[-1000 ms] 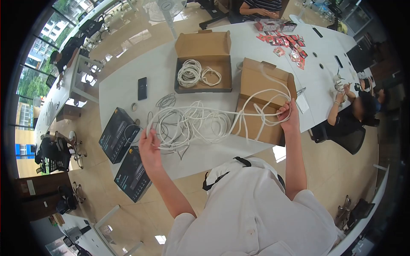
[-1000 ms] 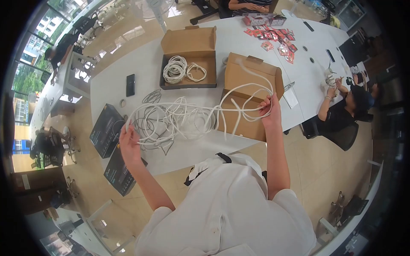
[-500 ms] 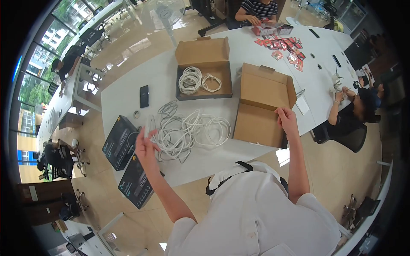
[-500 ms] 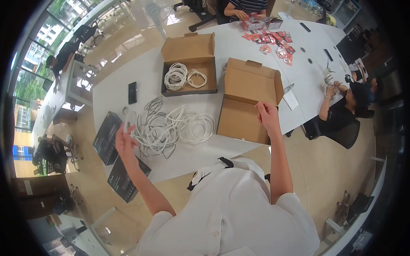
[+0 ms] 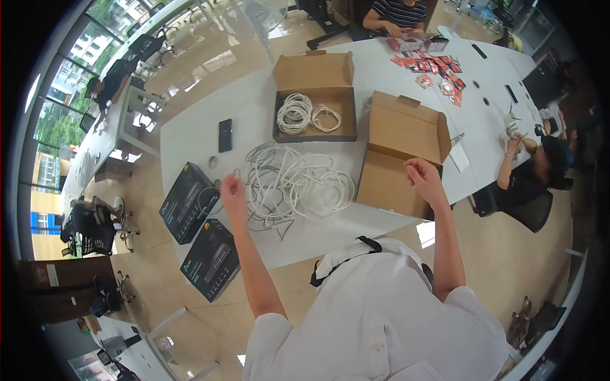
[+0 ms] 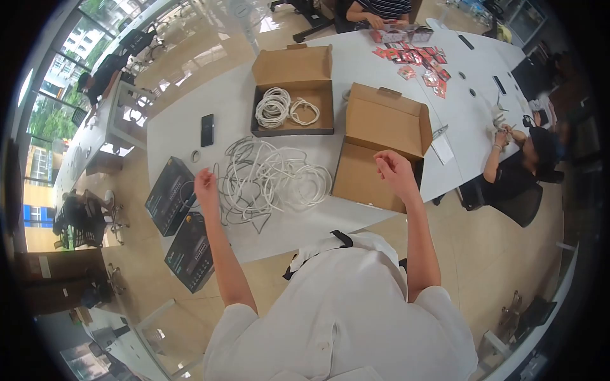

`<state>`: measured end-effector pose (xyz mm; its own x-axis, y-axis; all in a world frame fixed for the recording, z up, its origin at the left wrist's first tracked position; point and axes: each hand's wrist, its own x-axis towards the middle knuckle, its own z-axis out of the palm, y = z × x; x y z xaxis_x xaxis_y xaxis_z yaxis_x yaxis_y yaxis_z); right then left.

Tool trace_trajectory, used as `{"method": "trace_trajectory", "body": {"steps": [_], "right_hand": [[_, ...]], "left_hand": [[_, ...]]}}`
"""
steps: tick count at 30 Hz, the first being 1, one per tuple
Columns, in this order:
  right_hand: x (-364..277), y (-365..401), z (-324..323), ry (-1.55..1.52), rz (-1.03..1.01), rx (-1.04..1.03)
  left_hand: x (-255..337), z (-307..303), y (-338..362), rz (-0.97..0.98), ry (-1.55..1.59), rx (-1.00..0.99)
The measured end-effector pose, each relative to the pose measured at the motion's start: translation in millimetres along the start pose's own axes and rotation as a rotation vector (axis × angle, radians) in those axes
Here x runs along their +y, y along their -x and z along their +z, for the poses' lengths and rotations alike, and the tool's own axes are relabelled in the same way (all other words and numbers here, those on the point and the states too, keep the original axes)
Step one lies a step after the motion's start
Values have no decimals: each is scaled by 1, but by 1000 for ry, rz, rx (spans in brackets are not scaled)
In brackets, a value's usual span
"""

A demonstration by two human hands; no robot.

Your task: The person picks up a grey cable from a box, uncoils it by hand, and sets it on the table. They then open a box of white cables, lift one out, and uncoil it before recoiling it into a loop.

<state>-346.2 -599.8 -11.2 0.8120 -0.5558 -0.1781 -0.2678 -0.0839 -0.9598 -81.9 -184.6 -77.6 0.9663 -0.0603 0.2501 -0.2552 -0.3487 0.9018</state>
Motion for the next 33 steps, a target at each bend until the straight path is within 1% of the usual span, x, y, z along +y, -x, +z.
{"method": "trace_trajectory", "body": {"steps": [3, 4, 7, 9, 11, 14, 17, 18, 21, 25, 27, 28, 29, 31, 32, 33], "right_hand": [[5, 1, -3, 65, 15, -1], [5, 2, -2, 90, 21, 0], [11, 5, 3, 169, 3, -2], [17, 6, 7, 274, -34, -15], [24, 11, 15, 425, -76, -38], [31, 26, 37, 561, -22, -172], [45, 45, 55, 604, -21, -332], [56, 51, 60, 605, -22, -381], [70, 69, 69, 658, 56, -524], [94, 79, 63, 626, 55, -593], [92, 72, 52, 596, 134, -543], [91, 66, 47, 580, 170, -522], [94, 58, 42, 582, 180, -482], [103, 42, 33, 581, 199, -413], [110, 34, 29, 539, 134, -327], [111, 25, 25, 547, 156, -317]], "left_hand": [[-4, 1, -12, -88, 188, 111], [-3, 4, -13, -156, 178, 102], [8, 35, -9, -173, 138, 11], [5, 66, -1, -142, 163, -137], [21, 99, 10, -105, 89, -247], [11, 155, 14, -47, 190, -346], [34, 202, 6, 52, 144, -409], [44, 216, 0, 84, 109, -434], [21, 268, -14, 179, -79, -504], [-11, 330, -36, 105, -236, -633], [-21, 354, -50, 50, -285, -713], [-30, 367, -55, 60, -364, -745], [-40, 378, -61, 70, -446, -771], [-38, 388, -70, 61, -615, -823], [-37, 392, -71, 45, -701, -848], [-34, 393, -72, 27, -792, -875]]}}
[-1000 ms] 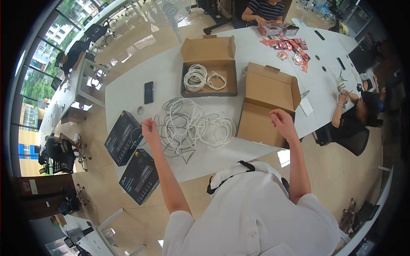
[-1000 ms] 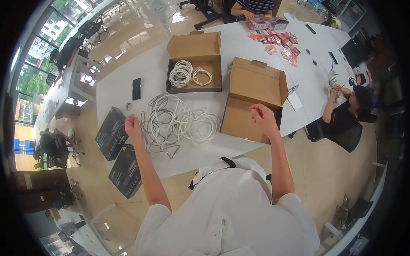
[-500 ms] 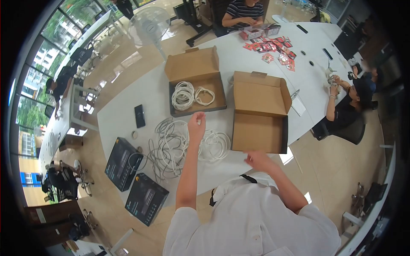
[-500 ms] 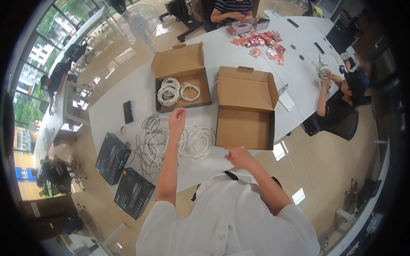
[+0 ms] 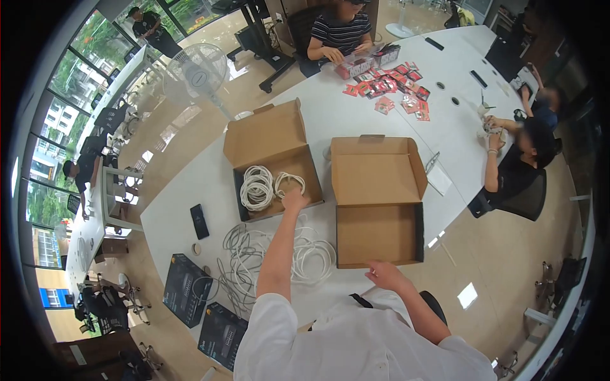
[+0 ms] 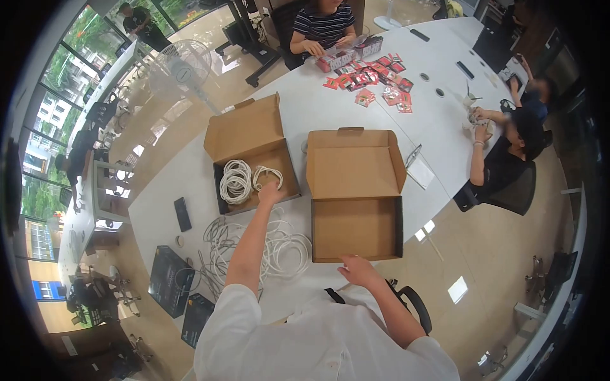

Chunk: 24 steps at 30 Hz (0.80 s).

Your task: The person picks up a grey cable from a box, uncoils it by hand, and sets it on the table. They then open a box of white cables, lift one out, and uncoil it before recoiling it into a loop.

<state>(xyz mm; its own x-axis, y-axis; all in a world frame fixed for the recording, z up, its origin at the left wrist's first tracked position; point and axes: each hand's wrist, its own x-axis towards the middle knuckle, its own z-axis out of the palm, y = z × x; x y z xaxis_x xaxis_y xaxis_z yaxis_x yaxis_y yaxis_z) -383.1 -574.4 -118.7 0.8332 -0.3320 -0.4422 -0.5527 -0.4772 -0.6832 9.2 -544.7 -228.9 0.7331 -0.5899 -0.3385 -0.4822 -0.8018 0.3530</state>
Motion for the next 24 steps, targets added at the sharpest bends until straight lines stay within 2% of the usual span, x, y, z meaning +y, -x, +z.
{"method": "trace_trajectory", "body": {"steps": [2, 3, 6, 10, 11, 14, 15, 18, 20, 22, 24], "right_hand": [[-4, -15, -15, -5, 54, 11], [-8, -20, -18, -47, 37, 79], [-5, -31, -11, -182, 70, 77], [-9, -31, 2, -306, -18, 31], [-12, -30, 2, -306, -38, 1], [-21, -27, -3, -299, -91, -51], [-24, -27, -5, -300, -104, -53], [-16, -35, -10, -336, -100, 12], [-24, -38, -22, -555, -90, 289], [-29, -47, -33, -651, -83, 505], [-38, -51, -52, -976, -181, 515]], "left_hand": [[-3, 9, -8, -16, -152, 52], [-7, 13, -11, -20, -229, 76], [-24, 32, -22, -36, -211, 66], [-29, 29, -19, 111, -133, 247], [-29, 26, -22, 89, -26, 281], [-25, -6, -22, 27, 810, 287], [-2, -27, 2, 76, 966, 412], [30, -66, 52, -50, 1501, 228], [70, -98, 110, -54, 1733, 105], [94, -112, 157, -59, 1909, -17], [105, -115, 188, -51, 2022, -156]]}}
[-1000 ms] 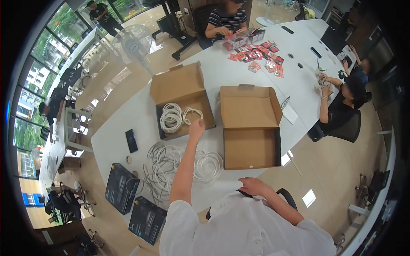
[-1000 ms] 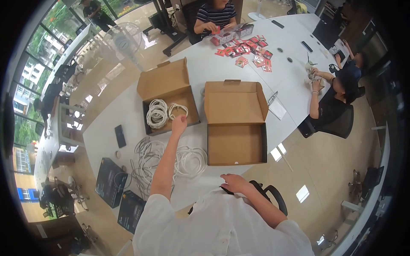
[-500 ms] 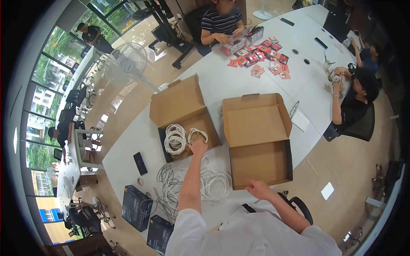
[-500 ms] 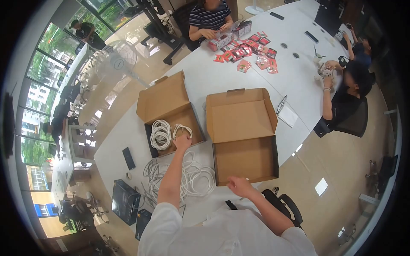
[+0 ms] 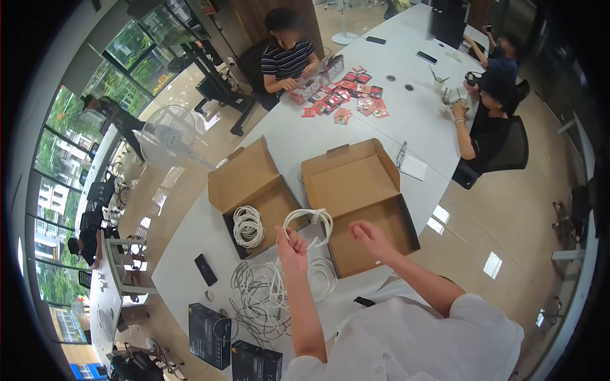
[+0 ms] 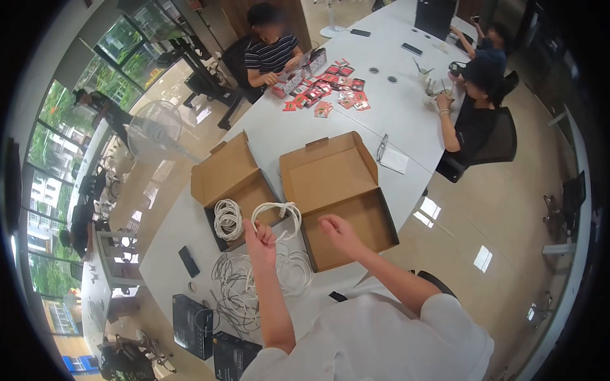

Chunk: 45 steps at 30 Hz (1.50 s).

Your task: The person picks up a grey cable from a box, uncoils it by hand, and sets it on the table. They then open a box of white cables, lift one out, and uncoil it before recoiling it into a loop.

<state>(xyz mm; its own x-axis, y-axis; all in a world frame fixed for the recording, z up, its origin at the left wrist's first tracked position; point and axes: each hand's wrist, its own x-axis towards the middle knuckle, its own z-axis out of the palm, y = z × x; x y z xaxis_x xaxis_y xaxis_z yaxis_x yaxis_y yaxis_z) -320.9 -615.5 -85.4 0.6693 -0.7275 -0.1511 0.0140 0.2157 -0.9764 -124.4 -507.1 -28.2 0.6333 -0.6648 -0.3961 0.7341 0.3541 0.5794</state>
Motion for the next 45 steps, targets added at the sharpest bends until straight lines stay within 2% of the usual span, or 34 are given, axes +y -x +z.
{"method": "trace_trajectory", "body": {"steps": [3, 6, 9, 12, 13, 16, 17, 20, 21, 24, 29, 35, 39, 45], "right_hand": [[-64, 6, 5, -93, 188, -104], [-66, 15, 1, -310, 183, -198], [-66, 32, -2, -108, 109, -116], [-60, 50, -7, 23, -27, 43], [-75, 58, -10, 170, -63, 149], [-107, 76, -21, 432, -227, 261], [-107, 77, -23, 436, -341, 292], [-125, 90, -22, 440, -353, 250], [-129, 95, -18, 391, -228, 220], [-139, 105, -8, 457, -309, 117], [-138, 100, 8, 618, -480, 208], [-131, 96, 18, 578, -543, 234], [-129, 95, 23, 600, -503, 207], [-139, 102, 24, 550, -368, 148]], "left_hand": [[-12, 9, 30, -135, 111, -107], [-23, 5, 41, -227, 164, -128], [-33, -1, 46, -253, 74, -72], [-44, 2, 52, -188, -70, -21], [-48, 9, 55, -163, -123, 17], [-62, 25, 58, -86, -226, -12], [-66, 28, 57, -73, -206, -20], [-64, 46, 60, -104, -142, 3], [-62, 53, 64, -84, -160, 3], [-57, 72, 75, -29, -170, 1], [-45, 78, 93, 53, -133, 84], [-39, 86, 127, 77, 29, -3], [-47, 85, 141, 112, 71, -28], [-51, 87, 155, 168, -32, -135]]}}
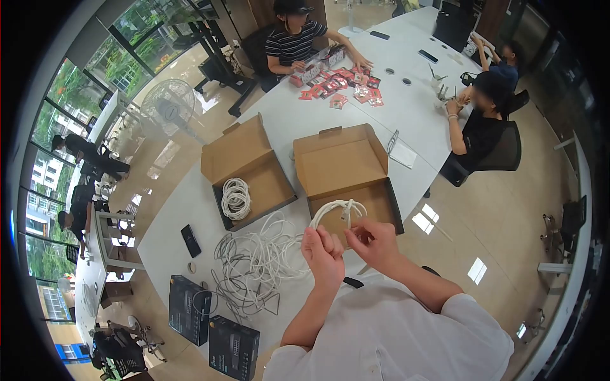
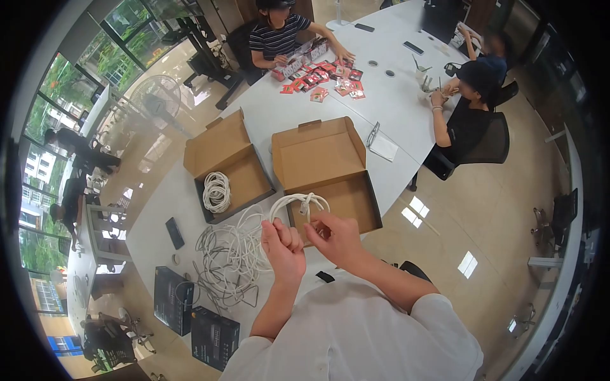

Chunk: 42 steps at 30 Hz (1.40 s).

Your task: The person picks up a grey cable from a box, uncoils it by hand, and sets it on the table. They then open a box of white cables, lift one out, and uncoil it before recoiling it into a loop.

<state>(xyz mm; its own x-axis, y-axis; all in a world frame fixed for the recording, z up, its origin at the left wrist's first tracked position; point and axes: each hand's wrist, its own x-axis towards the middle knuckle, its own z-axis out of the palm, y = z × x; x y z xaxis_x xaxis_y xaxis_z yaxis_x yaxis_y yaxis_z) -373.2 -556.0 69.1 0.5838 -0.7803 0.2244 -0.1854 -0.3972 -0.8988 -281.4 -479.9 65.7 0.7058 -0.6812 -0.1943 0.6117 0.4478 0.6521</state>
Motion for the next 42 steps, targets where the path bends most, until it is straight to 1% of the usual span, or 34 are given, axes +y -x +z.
{"method": "trace_trajectory", "body": {"steps": [5, 9, 12, 15, 17, 21, 24, 27, 29, 30, 33, 34, 35, 37, 38, 39, 41, 42], "right_hand": [[-2, 2, -5, -3, 1, -14], [-3, 8, -4, 41, -100, 14], [-9, 11, 1, 56, -190, 25], [-18, 14, 2, 60, -238, 23], [-28, 19, 1, 81, -251, 26], [-39, 29, 3, -18, -272, 7], [-50, 32, -5, -84, -328, 38], [-52, 22, -21, -80, -421, 55], [-50, 16, -26, -96, -491, 84], [-49, 15, -28, -165, -444, 36], [-44, 13, -34, -400, -298, -128], [-36, 15, -34, -493, -243, -192], [-32, 14, -33, -584, -184, -259], [-32, 14, -35, -623, -106, -408], [-32, 16, -36, -643, -56, -482], [-33, 16, -36, -553, -91, -521], [-35, 10, -39, -375, -157, -601], [-35, 14, -36, -392, -107, -560]], "left_hand": [[-8, 6, 13, 107, -25, -106], [-5, 9, 21, 167, -25, -122], [0, 1, 24, 209, 23, -96], [4, -5, 24, 264, -13, -23], [6, -9, 25, 323, -64, 18], [0, -19, 23, 428, -246, 82], [3, -26, 19, 249, -346, 41], [2, -39, 18, 42, -466, -105], [-1, -36, 21, -134, -189, -177], [-2, -34, 23, -219, -49, -210], [6, -26, 23, -456, 399, -142], [2, -35, 17, -455, 550, -214], [1, -41, 10, -441, 594, -163], [11, -45, 4, -424, 685, -47], [14, -60, -3, -436, 804, -174], [15, -72, -7, -392, 798, -143], [19, -84, -14, -345, 803, -249], [24, -79, -9, -295, 713, -210]]}}
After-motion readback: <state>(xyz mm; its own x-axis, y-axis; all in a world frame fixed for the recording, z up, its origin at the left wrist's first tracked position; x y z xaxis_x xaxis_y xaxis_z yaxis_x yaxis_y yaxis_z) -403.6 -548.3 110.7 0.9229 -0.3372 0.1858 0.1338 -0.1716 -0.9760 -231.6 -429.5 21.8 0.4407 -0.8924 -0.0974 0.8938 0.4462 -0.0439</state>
